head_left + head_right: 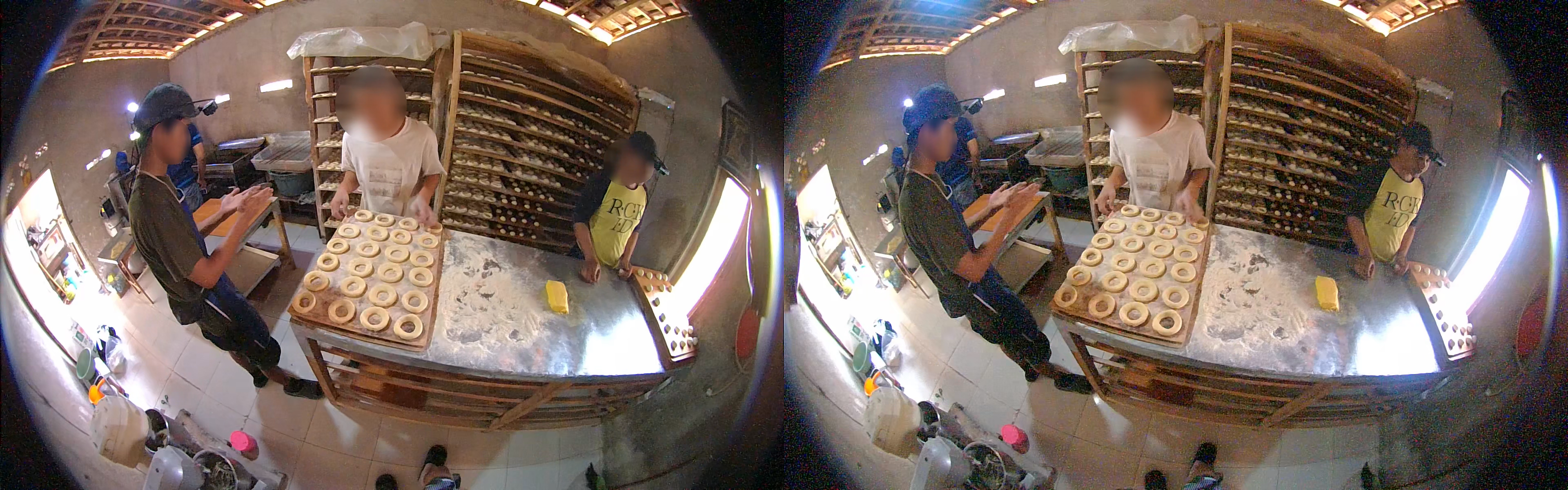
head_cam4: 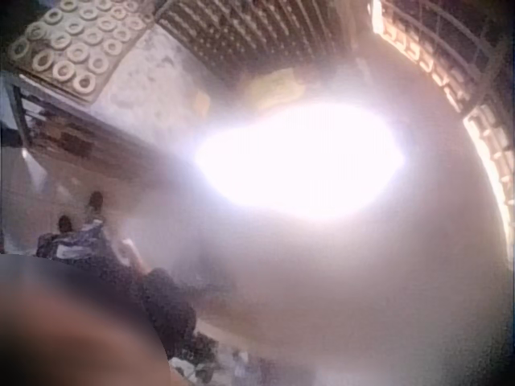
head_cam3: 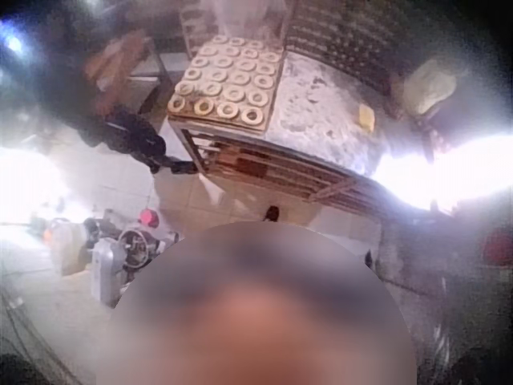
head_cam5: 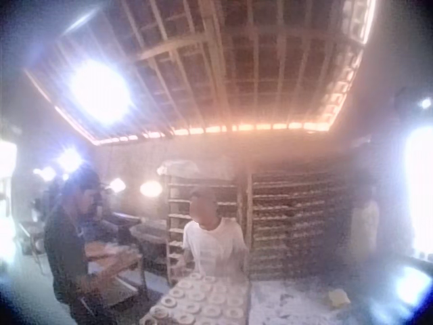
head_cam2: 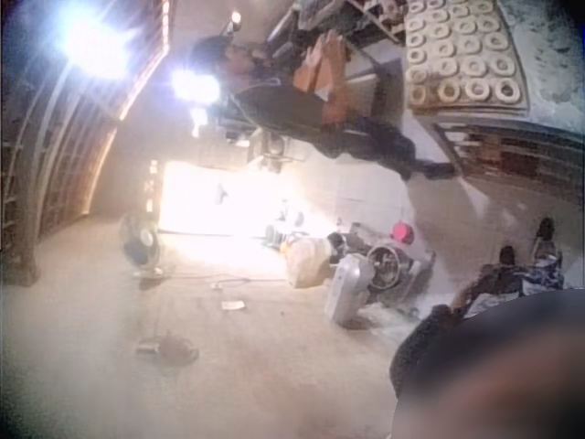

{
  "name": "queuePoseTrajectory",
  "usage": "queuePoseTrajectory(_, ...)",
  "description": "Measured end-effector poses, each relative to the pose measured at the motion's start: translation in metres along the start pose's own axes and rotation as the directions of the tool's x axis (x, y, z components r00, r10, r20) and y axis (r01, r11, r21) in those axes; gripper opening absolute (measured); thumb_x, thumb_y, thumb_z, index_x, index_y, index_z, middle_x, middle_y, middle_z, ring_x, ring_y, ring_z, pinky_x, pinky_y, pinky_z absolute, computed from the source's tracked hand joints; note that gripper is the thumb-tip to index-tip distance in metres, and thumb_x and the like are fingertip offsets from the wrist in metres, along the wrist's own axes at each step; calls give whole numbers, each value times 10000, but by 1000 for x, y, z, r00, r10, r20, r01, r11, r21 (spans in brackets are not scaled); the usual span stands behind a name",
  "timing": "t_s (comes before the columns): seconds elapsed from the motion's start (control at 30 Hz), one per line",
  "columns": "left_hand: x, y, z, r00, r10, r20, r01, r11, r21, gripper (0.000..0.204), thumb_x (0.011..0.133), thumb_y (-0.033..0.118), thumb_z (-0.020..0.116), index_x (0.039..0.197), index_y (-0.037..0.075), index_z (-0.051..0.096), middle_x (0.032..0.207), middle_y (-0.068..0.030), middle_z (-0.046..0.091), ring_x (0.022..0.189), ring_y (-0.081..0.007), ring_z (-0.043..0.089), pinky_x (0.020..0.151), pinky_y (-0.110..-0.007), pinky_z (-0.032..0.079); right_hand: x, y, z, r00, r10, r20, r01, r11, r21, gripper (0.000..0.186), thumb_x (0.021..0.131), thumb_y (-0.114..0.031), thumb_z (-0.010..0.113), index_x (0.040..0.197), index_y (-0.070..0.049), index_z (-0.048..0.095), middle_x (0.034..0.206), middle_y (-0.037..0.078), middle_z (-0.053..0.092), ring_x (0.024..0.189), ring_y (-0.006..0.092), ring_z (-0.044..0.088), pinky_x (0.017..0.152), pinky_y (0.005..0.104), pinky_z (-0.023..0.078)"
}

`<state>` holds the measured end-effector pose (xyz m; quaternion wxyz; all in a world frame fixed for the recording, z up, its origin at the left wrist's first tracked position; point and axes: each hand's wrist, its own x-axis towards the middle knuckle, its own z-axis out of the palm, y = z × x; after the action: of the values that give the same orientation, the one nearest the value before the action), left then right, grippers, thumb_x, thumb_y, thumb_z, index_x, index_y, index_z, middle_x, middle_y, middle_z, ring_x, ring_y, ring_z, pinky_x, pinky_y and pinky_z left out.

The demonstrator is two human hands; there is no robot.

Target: The person shapes dough into ring forms by hand, placing each finished piece onto a wooden board. The person works alongside others in a bakery setting, handling dough pieces and arranging them in rows.

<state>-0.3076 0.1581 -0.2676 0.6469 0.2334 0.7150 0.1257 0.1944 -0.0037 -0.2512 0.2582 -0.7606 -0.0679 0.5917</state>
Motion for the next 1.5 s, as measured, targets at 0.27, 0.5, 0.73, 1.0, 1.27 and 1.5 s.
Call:
queuePoseTrajectory(0.27,-7,-10,4,1000,-15,-8,15,1000,27,192,953,244,540,919,67,607,786,-100,581,713,-174,542,624,-332,421,14,6,-7,999,-46,-7,46,998,-35,234,921,-266,637,987,-45,597,762,117,664,663,273,665,596,413,536)
queuePoseTrajectory(0.5,3,29,30,992,125,-6,-125,990,59,159,955,159,532,848,52,580,668,-59,556,564,-152,526,498,-301,405,49,1,1,986,-162,-27,155,972,-178,246,925,-269,642,961,-28,613,754,125,688,689,291,690,641,428,551)
queuePoseTrajectory(0.73,62,160,100,860,509,-29,-510,860,-36,162,989,203,562,924,58,591,694,-30,608,588,-119,563,523,-282,454,-1,-167,45,782,-622,-32,600,766,-233,222,956,-225,591,964,-8,638,712,70,636,616,147,598,534,317,476)
queuePoseTrajectory(1.0,32,317,171,594,804,-25,-805,593,-23,106,974,108,559,1038,46,616,835,-56,661,715,-123,636,646,-292,529,-53,-380,73,676,-720,160,723,604,-336,294,956,-250,606,1130,-14,629,1054,192,703,1008,326,687,866,392,526)
queuePoseTrajectory(1.27,-27,391,201,195,940,-280,-755,326,569,195,934,37,528,1123,22,572,1099,-211,588,1025,-350,574,853,-431,475,-32,-483,89,376,-885,274,910,296,-292,227,964,-216,572,1086,-47,664,940,145,701,881,301,684,808,398,531)
queuePoseTrajectory(1.5,-26,464,212,58,941,-334,-341,333,879,488,945,188,565,1376,-18,469,1324,-237,507,1286,-417,421,1087,-555,275,-8,-548,141,453,-812,368,740,113,-663,571,964,-381,543,1422,-49,466,1399,263,478,1257,461,487,1053,507,420)
